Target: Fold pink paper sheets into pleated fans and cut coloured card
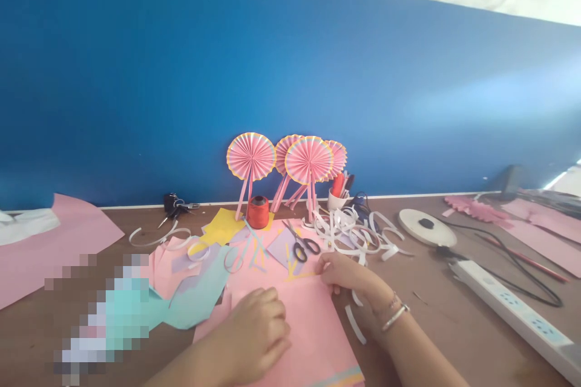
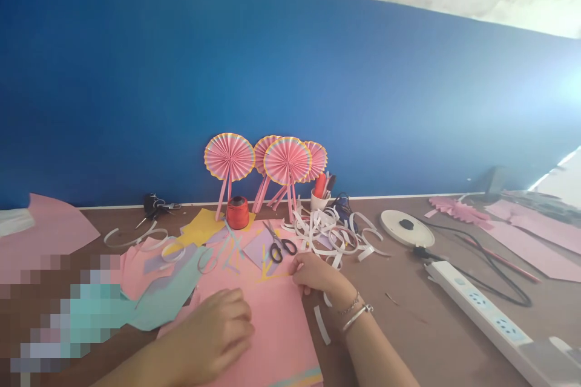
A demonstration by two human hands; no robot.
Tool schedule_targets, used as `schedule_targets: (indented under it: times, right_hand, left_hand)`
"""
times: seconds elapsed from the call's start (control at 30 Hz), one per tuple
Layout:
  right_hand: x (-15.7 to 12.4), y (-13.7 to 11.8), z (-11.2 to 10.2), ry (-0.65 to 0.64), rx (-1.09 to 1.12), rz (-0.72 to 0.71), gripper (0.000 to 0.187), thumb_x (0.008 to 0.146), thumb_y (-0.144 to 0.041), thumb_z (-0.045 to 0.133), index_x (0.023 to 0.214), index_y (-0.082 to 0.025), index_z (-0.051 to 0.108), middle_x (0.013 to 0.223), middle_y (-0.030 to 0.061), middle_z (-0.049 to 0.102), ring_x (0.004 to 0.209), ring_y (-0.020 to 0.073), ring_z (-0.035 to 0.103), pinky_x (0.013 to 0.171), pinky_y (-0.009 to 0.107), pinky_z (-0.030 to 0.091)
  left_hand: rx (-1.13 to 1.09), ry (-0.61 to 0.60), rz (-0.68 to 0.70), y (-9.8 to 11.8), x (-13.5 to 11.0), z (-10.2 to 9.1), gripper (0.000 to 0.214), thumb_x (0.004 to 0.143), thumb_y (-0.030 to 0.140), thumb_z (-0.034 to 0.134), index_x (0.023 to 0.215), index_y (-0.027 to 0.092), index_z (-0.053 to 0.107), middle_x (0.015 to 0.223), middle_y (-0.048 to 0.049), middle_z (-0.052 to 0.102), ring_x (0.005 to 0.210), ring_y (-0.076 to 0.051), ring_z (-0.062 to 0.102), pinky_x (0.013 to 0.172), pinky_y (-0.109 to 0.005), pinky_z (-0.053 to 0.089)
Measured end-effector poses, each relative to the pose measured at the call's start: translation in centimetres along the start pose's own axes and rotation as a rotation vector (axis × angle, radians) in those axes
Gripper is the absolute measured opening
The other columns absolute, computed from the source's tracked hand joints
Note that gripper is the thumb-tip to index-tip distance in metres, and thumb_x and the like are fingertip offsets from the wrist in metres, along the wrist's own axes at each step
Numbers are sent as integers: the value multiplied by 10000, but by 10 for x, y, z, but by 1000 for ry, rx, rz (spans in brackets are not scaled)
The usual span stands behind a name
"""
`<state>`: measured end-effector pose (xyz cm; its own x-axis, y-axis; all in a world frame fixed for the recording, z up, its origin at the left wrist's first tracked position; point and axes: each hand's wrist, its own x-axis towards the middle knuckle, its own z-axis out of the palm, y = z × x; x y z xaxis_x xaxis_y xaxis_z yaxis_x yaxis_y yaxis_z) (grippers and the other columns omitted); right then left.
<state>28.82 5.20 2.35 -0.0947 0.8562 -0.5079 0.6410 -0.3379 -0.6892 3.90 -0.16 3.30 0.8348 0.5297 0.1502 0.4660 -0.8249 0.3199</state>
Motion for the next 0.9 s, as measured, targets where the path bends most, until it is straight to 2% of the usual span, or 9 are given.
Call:
schedule_targets:
  times: [0.07,0.2,0.27,0.33,0.4,0.53,0.63,0.73,0.9]
  right_hand:
    - [-3,2,-6,-34,29,-11,217,594,-126,529,806,-164,556,506,-36,603,434,79,530,397,146,300]
    - [-10,13,-31,-211,217,-131,345,608,-288,635,921,-160,569,606,-6,642,506,93,555,421,164,278]
    - [-9,17,-42,-127,313,-169,347,627,-381,630,882,-152,575,547,-31,579,470,83,502,424,178,265]
    - [-6,15,-42,80,321,-178,289,668,-421,590,774,-152,568,503,-50,508,447,73,442,428,189,253]
    - [-2,5,-29,238,216,-183,228,707,-383,558,693,-156,558,511,-42,497,472,79,445,461,197,289]
    - [2,-25,24,356,-187,-223,146,731,-294,541,666,-179,605,683,11,629,653,135,561,558,218,350]
    - [3,-44,57,392,-450,-106,110,696,-268,589,757,-190,637,797,57,684,773,199,616,630,252,380]
    - [5,-54,66,402,-605,-50,165,700,-214,563,832,-158,646,842,119,693,801,239,642,615,270,390]
    - [10,-62,59,400,-714,-19,206,692,-146,557,867,-124,664,918,158,687,849,231,647,638,253,399]
  left_hand:
    - [121,-42,7,4,-1,11,206,866,256,526,693,189,615,743,-40,603,747,-186,512,674,-332,384]
    - [245,-55,16,6,-2,21,183,835,300,583,707,173,616,742,-44,600,731,-196,515,653,-337,375]
    - [265,-65,13,8,-1,20,169,837,285,577,718,173,620,751,-41,604,723,-192,517,646,-334,373]
    - [278,-80,13,9,0,19,163,835,287,578,728,173,626,752,-41,605,720,-193,521,647,-332,371]
    - [296,-91,22,9,1,20,157,823,289,595,725,171,631,744,-44,605,714,-197,523,636,-332,367]
    - [316,-85,45,5,0,29,131,793,261,627,708,162,635,704,-46,596,703,-203,526,606,-333,358]
    - [299,-71,48,4,0,35,121,783,256,642,718,156,633,720,-53,603,711,-204,533,603,-332,360]
    - [303,-69,22,6,0,37,135,785,279,646,796,144,645,762,-67,617,736,-213,543,611,-335,373]
    - [302,-112,11,8,2,36,174,824,298,601,871,134,640,814,-71,623,764,-207,548,622,-324,386]
